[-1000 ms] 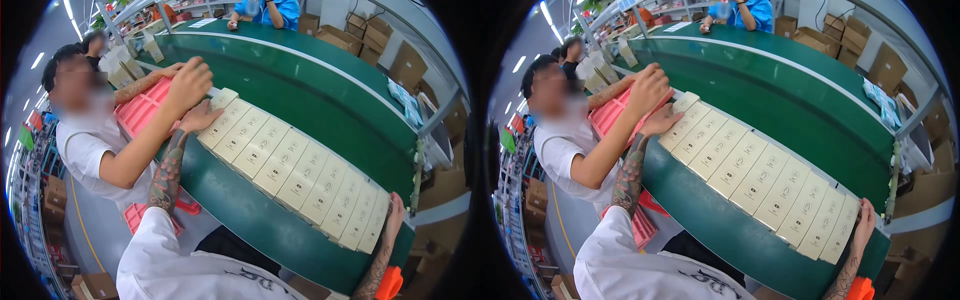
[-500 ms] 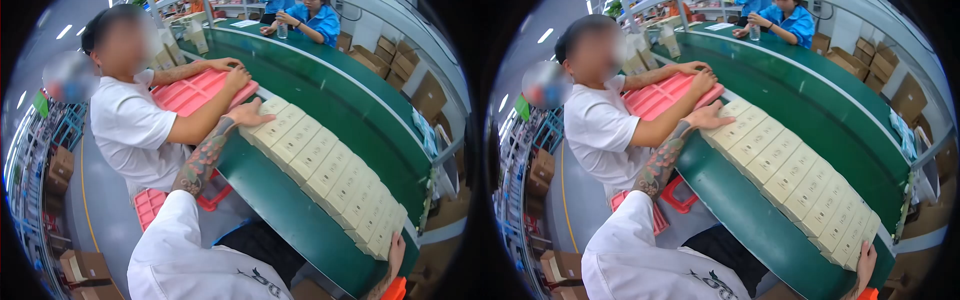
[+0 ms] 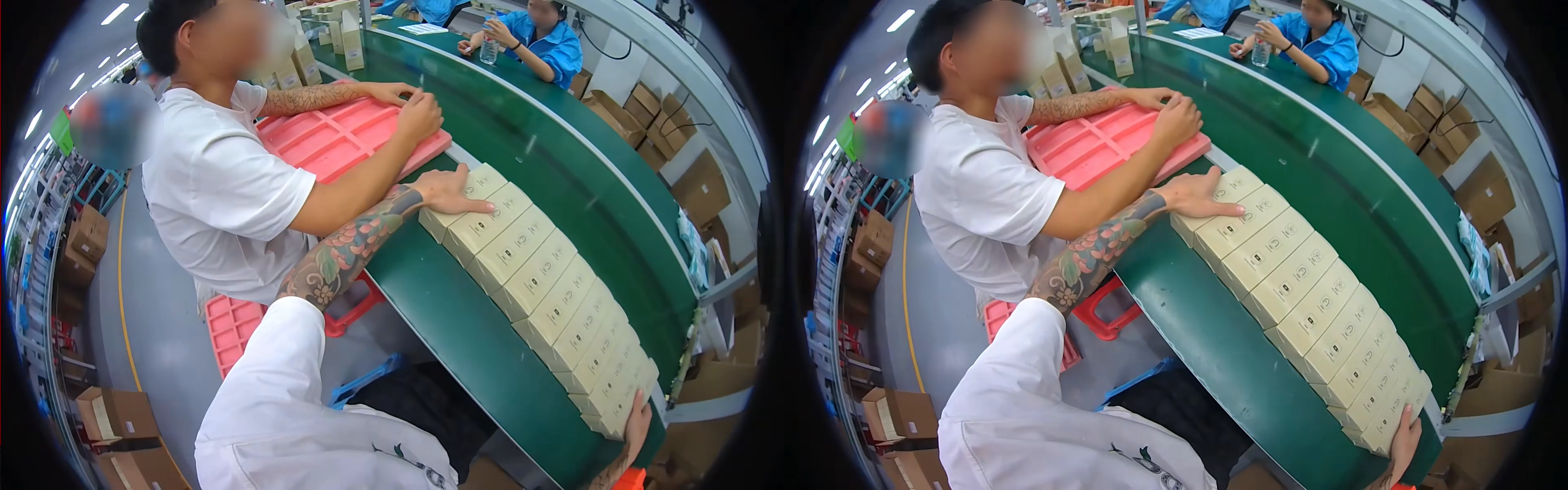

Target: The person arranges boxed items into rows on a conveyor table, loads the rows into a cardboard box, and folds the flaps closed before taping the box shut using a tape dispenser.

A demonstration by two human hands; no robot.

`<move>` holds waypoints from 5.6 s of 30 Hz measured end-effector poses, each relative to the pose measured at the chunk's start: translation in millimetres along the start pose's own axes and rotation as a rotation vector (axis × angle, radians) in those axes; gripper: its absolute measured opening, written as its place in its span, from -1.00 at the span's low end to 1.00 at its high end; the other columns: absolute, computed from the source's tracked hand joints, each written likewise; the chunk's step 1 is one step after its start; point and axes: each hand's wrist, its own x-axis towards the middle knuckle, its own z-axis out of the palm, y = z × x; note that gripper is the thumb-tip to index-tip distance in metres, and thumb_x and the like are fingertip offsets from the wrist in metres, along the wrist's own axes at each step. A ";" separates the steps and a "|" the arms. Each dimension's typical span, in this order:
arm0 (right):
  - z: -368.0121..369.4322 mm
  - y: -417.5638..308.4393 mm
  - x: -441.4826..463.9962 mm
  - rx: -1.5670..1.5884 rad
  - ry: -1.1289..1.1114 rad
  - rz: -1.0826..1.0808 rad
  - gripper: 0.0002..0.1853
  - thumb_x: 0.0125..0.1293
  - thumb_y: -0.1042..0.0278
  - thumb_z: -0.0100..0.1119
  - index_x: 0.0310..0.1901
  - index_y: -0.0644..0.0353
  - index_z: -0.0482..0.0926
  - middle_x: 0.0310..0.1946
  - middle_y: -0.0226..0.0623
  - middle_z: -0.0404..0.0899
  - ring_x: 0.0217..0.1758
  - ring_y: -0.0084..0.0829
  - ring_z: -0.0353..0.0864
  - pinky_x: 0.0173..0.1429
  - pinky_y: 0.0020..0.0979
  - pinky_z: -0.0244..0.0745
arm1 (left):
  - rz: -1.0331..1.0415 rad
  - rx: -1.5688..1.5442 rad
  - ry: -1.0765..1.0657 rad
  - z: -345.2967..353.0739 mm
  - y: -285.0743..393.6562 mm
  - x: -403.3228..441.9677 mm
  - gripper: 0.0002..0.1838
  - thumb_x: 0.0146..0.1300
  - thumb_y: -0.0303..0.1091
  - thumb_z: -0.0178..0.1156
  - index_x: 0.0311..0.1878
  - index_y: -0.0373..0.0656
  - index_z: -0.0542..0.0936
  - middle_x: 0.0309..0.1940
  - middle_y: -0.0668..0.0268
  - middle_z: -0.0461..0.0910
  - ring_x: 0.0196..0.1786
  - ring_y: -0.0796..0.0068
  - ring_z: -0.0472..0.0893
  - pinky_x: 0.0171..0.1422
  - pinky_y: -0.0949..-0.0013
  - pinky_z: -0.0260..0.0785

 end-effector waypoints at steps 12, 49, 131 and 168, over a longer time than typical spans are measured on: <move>-1.8 -4.9 10.6 0.002 -0.002 0.132 -0.30 0.40 -0.16 0.05 0.02 0.57 0.43 -0.09 0.05 0.58 -0.08 -0.31 0.56 0.07 -0.37 0.41 | -0.069 0.014 -0.118 -10.9 4.4 12.8 0.30 -0.08 0.63 0.09 0.19 -0.67 0.19 -0.02 -0.31 0.53 0.11 -0.11 0.58 0.20 0.15 0.41; 37.1 26.5 -39.6 0.248 0.725 -0.363 -0.24 0.32 -0.03 0.25 0.30 0.44 0.25 0.10 0.14 0.45 0.08 -0.11 0.49 0.11 -0.14 0.47 | 0.165 -0.652 0.576 36.4 -5.8 -67.9 -0.01 -0.26 0.03 0.63 0.08 -0.31 0.22 -0.04 -0.08 0.53 0.08 0.04 0.59 0.17 0.17 0.42; 127.0 327.3 -748.3 0.760 1.568 0.975 -0.12 0.21 -0.33 0.13 0.33 0.29 0.29 0.25 -0.21 0.39 0.31 -0.33 0.34 0.36 -0.26 0.23 | 0.236 -0.431 -1.611 652.2 490.1 -156.8 -0.18 0.38 0.35 -0.29 0.30 -0.25 0.38 0.17 0.22 0.49 0.25 0.21 0.46 0.41 0.11 0.19; 208.1 477.8 -799.0 1.425 1.344 1.154 -0.47 0.40 -0.26 -0.16 0.04 0.05 0.44 -0.21 -0.28 0.46 -0.19 -0.29 0.44 -0.14 -0.18 0.41 | 0.765 -0.008 -1.686 716.1 478.7 -198.8 -0.52 0.48 0.03 -0.15 0.17 -0.11 0.52 0.06 0.25 0.58 0.10 0.35 0.54 0.23 0.20 0.36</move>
